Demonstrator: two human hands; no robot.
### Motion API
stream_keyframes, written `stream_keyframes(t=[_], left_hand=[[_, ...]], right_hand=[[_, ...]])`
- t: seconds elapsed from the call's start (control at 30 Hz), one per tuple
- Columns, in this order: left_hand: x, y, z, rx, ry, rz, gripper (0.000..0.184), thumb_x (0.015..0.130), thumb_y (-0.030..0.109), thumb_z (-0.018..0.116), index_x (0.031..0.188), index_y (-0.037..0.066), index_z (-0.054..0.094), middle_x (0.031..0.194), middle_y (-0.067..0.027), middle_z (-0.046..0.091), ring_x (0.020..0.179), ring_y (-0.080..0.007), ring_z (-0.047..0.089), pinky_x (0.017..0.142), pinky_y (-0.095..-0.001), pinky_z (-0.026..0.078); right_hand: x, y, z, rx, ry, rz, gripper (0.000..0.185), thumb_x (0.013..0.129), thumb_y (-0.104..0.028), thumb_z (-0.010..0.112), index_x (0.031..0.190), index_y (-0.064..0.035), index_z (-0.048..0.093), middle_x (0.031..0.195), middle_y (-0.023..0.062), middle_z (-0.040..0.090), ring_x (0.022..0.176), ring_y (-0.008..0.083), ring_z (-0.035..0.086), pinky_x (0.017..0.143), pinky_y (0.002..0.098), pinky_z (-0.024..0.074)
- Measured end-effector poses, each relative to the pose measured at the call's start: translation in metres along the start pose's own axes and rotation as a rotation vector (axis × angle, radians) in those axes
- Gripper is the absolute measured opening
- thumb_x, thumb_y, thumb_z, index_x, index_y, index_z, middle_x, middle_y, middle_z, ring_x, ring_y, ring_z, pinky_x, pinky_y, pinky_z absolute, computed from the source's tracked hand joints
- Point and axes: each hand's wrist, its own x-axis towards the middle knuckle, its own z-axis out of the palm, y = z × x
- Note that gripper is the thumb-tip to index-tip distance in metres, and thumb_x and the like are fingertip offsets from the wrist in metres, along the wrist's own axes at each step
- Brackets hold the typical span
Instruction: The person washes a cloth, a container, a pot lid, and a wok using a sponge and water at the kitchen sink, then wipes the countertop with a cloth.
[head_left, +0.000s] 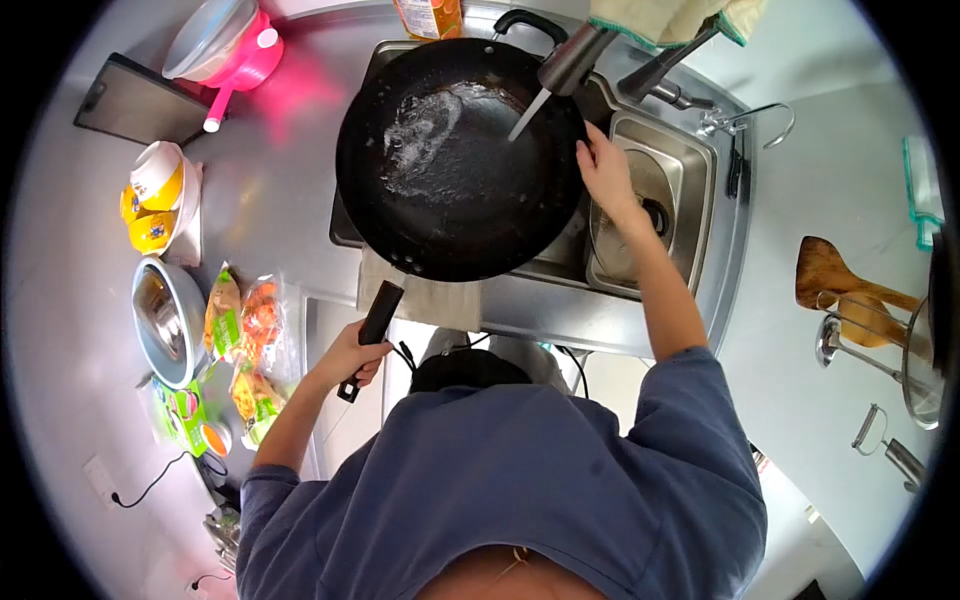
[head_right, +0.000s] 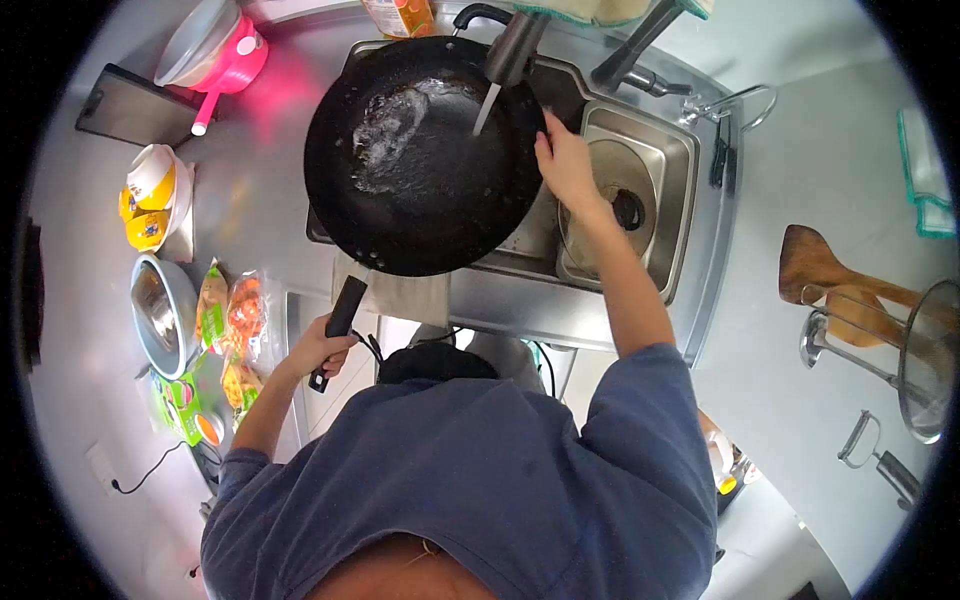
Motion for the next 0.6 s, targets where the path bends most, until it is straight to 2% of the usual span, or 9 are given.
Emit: stream_keyframes(t=[0.03, 0.1, 0.17, 0.27, 0.3, 0.37, 0.43, 0.57, 0.6], left_hand=[[0.005, -0.003, 0.000, 0.067, 0.064, 0.108, 0.018, 0.083, 0.007, 0.058, 0.085, 0.003, 0.041, 0.048, 0.0006, 0.038, 0.034, -0.0078, 0.037, 0.031, -0.0252, 0.031], [0.000, 0.009, 0.004, 0.156, 0.118, 0.140, 0.019, 0.083, 0.007, 0.058, 0.089, 0.000, 0.042, 0.049, -0.0002, 0.040, 0.034, -0.0086, 0.040, 0.031, -0.0255, 0.033], [-0.018, 0.031, 0.011, 0.270, 0.257, 0.148, 0.022, 0.082, 0.008, 0.059, 0.094, -0.003, 0.043, 0.049, 0.0001, 0.041, 0.034, -0.0086, 0.041, 0.031, -0.0254, 0.033], [-0.061, 0.080, 0.020, 0.293, 0.266, 0.062, 0.037, 0.083, 0.011, 0.061, 0.111, -0.004, 0.043, 0.051, 0.0013, 0.042, 0.036, -0.0084, 0.042, 0.032, -0.0256, 0.035], [-0.075, 0.098, 0.022, 0.256, 0.248, 0.048, 0.031, 0.084, 0.012, 0.062, 0.105, -0.003, 0.043, 0.052, 0.0019, 0.041, 0.036, -0.0076, 0.041, 0.032, -0.0247, 0.035], [-0.100, 0.133, 0.028, 0.198, 0.254, -0.062, 0.026, 0.083, 0.012, 0.062, 0.095, 0.000, 0.042, 0.052, 0.0020, 0.040, 0.036, -0.0062, 0.040, 0.031, -0.0241, 0.034], [-0.111, 0.151, 0.017, 0.135, 0.179, -0.150, 0.024, 0.083, 0.012, 0.062, 0.084, 0.004, 0.040, 0.052, 0.0019, 0.040, 0.036, -0.0052, 0.038, 0.030, -0.0237, 0.033], [-0.106, 0.157, -0.008, 0.047, 0.069, -0.273, 0.024, 0.082, 0.013, 0.063, 0.077, 0.006, 0.040, 0.050, 0.0033, 0.037, 0.035, -0.0041, 0.036, 0.029, -0.0227, 0.030], [-0.098, 0.151, -0.015, 0.049, 0.071, -0.270, 0.024, 0.082, 0.013, 0.063, 0.077, 0.006, 0.040, 0.050, 0.0033, 0.037, 0.035, -0.0041, 0.036, 0.029, -0.0227, 0.030]], right_hand=[[-0.003, 0.003, 0.007, 0.188, 0.072, 0.052, 0.033, 0.086, -0.010, 0.052, 0.118, -0.0025, 0.054, 0.069, 0.0216, 0.060, 0.062, 0.0354, 0.060, 0.060, 0.0379, 0.0464], [-0.007, 0.021, 0.026, 0.230, 0.117, 0.058, 0.036, 0.088, -0.010, 0.053, 0.123, -0.0052, 0.052, 0.067, 0.0180, 0.058, 0.056, 0.0260, 0.058, 0.057, 0.0331, 0.0442], [-0.004, 0.050, 0.053, 0.384, 0.052, 0.208, 0.035, 0.093, -0.008, 0.050, 0.126, 0.0005, 0.048, 0.090, 0.0039, 0.065, 0.074, 0.0080, 0.054, 0.066, 0.0228, 0.0430], [0.001, 0.057, 0.080, 0.703, 0.040, 0.199, 0.033, 0.093, -0.005, 0.049, 0.125, 0.0019, 0.049, 0.102, 0.0018, 0.063, 0.086, 0.0071, 0.056, 0.077, 0.0199, 0.0428], [0.001, 0.054, 0.083, 0.803, -0.024, 0.263, 0.032, 0.093, -0.005, 0.050, 0.124, 0.0025, 0.049, 0.103, 0.0024, 0.063, 0.089, 0.0069, 0.056, 0.079, 0.0199, 0.0428], [-0.004, 0.042, 0.079, 0.814, -0.046, 0.292, 0.030, 0.092, -0.006, 0.051, 0.120, 0.0028, 0.053, 0.100, 0.0023, 0.062, 0.084, 0.0072, 0.055, 0.075, 0.0212, 0.0431], [-0.009, 0.021, 0.062, 0.685, -0.118, 0.320, 0.032, 0.088, -0.009, 0.051, 0.117, 0.0001, 0.056, 0.076, 0.0007, 0.062, 0.061, 0.0065, 0.051, 0.055, 0.0243, 0.0409], [-0.020, 0.020, 0.029, 0.368, -0.171, 0.307, 0.028, 0.082, -0.016, 0.052, 0.102, 0.0026, 0.061, 0.065, 0.0103, 0.060, 0.057, 0.0135, 0.055, 0.055, 0.0302, 0.0433], [-0.023, 0.019, 0.023, 0.339, -0.129, 0.307, 0.028, 0.082, -0.015, 0.051, 0.100, 0.0033, 0.060, 0.069, 0.0186, 0.061, 0.060, 0.0262, 0.060, 0.059, 0.0364, 0.0456]])
